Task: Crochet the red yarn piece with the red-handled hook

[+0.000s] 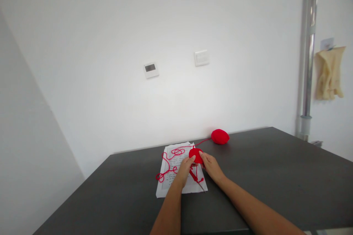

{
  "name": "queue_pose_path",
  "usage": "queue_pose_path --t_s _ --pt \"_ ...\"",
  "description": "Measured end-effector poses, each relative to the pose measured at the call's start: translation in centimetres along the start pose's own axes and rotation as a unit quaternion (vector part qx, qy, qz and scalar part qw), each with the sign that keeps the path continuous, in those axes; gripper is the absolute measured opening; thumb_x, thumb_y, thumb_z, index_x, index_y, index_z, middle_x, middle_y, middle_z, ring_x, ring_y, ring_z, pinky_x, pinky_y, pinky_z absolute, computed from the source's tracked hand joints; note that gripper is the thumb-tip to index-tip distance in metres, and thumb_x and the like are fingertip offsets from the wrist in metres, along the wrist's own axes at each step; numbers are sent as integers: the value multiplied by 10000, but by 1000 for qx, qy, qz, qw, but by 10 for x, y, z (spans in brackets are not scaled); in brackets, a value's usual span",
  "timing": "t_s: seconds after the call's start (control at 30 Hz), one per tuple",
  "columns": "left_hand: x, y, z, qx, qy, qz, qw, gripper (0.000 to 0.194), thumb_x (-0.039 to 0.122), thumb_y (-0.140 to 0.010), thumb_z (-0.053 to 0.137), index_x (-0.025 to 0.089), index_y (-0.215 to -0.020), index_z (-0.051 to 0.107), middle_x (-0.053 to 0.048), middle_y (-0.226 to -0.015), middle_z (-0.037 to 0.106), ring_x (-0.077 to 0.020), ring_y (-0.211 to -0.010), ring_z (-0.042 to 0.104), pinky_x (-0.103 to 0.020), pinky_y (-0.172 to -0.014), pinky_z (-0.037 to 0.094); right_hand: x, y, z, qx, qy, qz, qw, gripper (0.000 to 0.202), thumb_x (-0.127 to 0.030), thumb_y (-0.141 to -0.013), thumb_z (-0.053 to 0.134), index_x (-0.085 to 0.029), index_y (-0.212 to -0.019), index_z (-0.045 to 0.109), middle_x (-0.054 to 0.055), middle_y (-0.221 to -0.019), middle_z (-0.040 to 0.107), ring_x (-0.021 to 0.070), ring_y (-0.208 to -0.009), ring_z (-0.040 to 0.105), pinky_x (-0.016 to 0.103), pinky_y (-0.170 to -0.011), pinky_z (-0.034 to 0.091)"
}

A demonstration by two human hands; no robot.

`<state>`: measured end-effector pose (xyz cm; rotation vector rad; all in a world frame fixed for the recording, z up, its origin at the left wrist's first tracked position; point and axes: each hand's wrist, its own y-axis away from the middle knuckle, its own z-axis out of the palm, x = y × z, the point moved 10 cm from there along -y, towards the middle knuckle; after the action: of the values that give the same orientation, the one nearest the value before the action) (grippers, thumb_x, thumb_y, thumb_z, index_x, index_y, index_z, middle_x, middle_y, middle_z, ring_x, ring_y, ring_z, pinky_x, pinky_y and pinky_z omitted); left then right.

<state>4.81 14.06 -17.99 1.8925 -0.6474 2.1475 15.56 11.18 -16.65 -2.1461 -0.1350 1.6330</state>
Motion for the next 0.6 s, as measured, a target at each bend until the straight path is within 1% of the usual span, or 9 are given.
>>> queue_pose_path --t_s 0.1,0.17,0.3,0.4,0.5,0.6 --pt "2 1 4 -10 17 -5 1000 346 468 -677 683 124 -695 651 -45 -678 616 -166 -681 522 -300 -740 397 -2 0 -4 9 10 -8 1000 530 -632 -853 307 -207 -561 432 -6 -510 460 146 -507 433 273 -523 336" --pt "4 3 8 -13 41 -17 999 333 444 -646 713 122 -708 658 -43 -674 619 -165 -679 523 -299 -739 393 1 0 -4 12 -8 -3 1000 543 -647 -847 311 -207 -548 420 -11 -498 448 137 -491 419 268 -507 327" --pt "8 5 14 -20 83 -16 996 328 436 -630 734 126 -698 650 -34 -659 604 -158 -678 519 -296 -743 381 14 -2 2 13 -92 44 995 585 -724 -798 324 -212 -526 403 -39 -432 385 107 -403 338 252 -426 270" --pt "7 3 12 -15 93 -3 996 317 429 -654 725 125 -696 643 -27 -648 586 -146 -664 499 -295 -740 376 20 -3 8 10 -142 73 987 599 -765 -750 360 -213 -522 400 -58 -403 343 91 -370 284 244 -396 237" --pt "2 1 6 -1 71 -3 997 323 435 -660 726 124 -696 643 -19 -644 580 -140 -658 490 -292 -733 373 21 -5 6 16 -133 72 988 592 -769 -735 387 -215 -524 386 -65 -405 325 88 -378 272 242 -399 228" --pt "2 2 4 -3 27 -3 1000 332 448 -680 709 121 -711 662 -28 -669 607 -150 -682 511 -297 -747 381 15 -5 0 17 -76 45 996 574 -733 -769 379 -209 -537 398 -50 -437 355 102 -421 311 245 -428 247"
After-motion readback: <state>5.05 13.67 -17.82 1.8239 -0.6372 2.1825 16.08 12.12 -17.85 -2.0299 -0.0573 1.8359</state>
